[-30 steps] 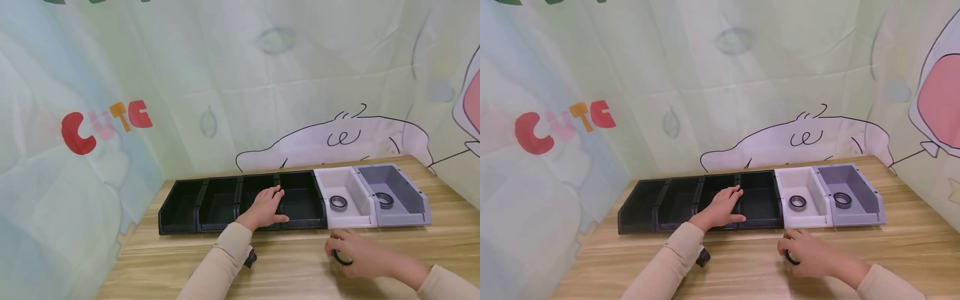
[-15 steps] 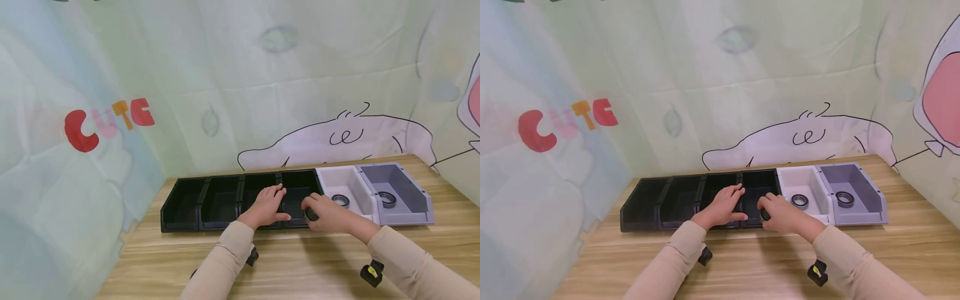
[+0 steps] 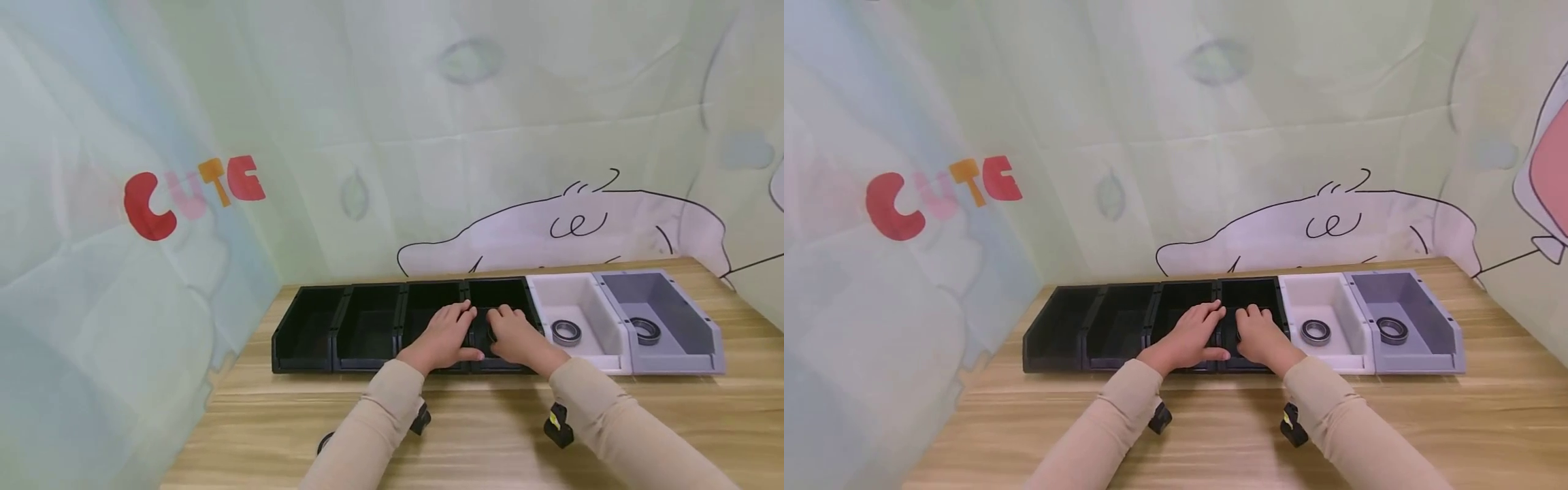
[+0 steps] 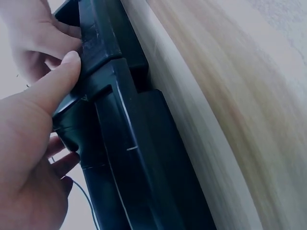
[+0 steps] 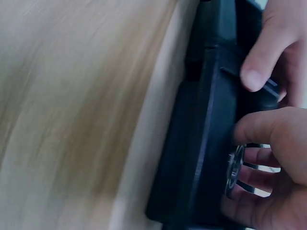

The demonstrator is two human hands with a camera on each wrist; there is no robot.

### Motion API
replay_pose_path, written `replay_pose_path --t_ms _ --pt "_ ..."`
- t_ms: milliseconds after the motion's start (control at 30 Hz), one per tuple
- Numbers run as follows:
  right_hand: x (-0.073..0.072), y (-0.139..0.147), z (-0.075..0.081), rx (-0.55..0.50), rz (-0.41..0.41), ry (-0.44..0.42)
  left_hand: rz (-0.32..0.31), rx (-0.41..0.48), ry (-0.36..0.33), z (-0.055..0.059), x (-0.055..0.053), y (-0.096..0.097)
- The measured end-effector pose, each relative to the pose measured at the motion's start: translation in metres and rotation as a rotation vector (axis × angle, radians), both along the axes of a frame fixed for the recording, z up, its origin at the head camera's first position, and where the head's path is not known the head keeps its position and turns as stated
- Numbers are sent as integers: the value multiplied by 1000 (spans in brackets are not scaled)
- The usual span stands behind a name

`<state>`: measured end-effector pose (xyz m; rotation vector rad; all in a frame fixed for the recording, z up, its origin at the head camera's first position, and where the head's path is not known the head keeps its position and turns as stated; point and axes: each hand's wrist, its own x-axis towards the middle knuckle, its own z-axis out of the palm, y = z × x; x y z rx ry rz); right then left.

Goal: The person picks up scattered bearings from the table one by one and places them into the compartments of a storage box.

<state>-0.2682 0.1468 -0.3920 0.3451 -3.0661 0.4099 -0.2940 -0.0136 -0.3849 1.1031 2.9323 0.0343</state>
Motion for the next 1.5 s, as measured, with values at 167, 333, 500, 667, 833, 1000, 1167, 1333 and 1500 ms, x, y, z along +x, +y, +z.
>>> replay_pose_path --t_ms 167,333,500,667,833,1000,1167,1333,1500 --pt "-5 0 -12 -17 -28 28 9 6 -10 -1 2 -1" --pt "-9 -1 -17 -25 -50 28 0 2 -10 -2 4 -2" --pt "-19 1 -24 -29 -74 28 -14 13 10 -1 3 -1" --pt "-26 4 -30 -17 -77 11 -28 8 27 -2 3 -1" --pt "-22 9 -27 -2 -58 -13 -32 13 26 -1 5 3" --pt "-17 11 -25 10 -50 -28 -22 11 42 -3 8 6" --pt "-11 3 -16 20 -30 -51 2 -7 44 -5 12 -1" --pt "-5 -3 -2 -22 -11 -21 4 -2 49 3 20 -16" --pt "-1 -1 5 -119 29 6 -5 9 31 16 32 -31"
